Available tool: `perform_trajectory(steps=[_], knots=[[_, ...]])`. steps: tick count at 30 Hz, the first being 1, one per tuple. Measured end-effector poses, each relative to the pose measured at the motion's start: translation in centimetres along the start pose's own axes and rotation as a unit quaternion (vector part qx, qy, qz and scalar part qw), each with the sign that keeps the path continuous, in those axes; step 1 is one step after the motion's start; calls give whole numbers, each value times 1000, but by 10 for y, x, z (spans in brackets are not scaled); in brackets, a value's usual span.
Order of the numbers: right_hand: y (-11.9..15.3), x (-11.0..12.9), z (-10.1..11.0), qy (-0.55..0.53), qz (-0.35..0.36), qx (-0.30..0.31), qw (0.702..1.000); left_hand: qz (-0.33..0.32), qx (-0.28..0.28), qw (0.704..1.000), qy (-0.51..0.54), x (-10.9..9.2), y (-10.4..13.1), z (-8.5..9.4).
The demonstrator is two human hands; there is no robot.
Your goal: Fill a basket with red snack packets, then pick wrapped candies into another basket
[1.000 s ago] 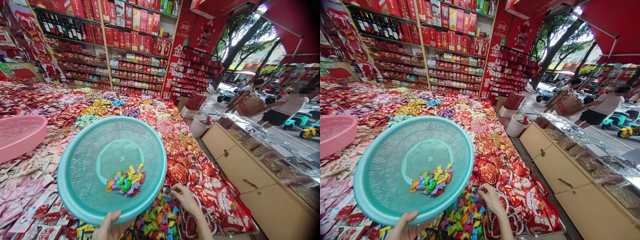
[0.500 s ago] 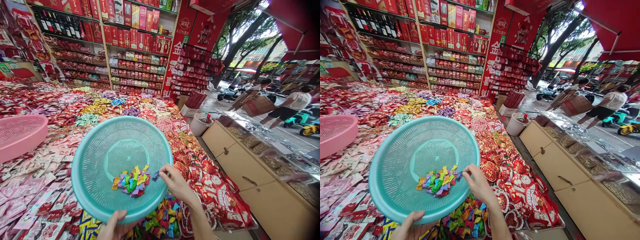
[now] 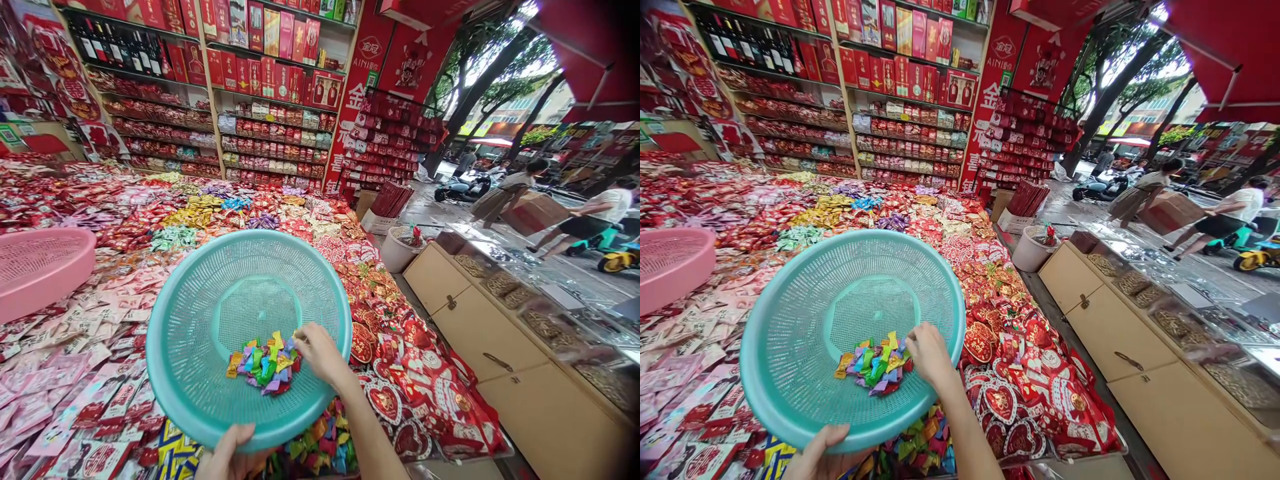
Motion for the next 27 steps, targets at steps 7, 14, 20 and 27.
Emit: perform_trajectory(steps=[7,14,20,27], knots=[[42,-75,65,-104,-119,-164,974,-32,-15,999,-13,-10,-1,0],[65,-159,-39,-32,-167,-47,984,-62,-3,998,-15,-23,0,-9],[58,-161,-82,-7,-143,-6,990,-67,-2,998,-15,-26,0,-7],[54,-159,-82,19,-137,17,990,-47,-19,999,-8,-21,1,-2]])
Point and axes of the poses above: each hand's wrist, its own y-axis away from the middle knuckle, its own z-axis out of the back of the hand, x = y × z, the point moved 8 cm from there along -y, towards the middle knuckle, and after that the axes turned 15 degrees about y, right-handed, at the moved point
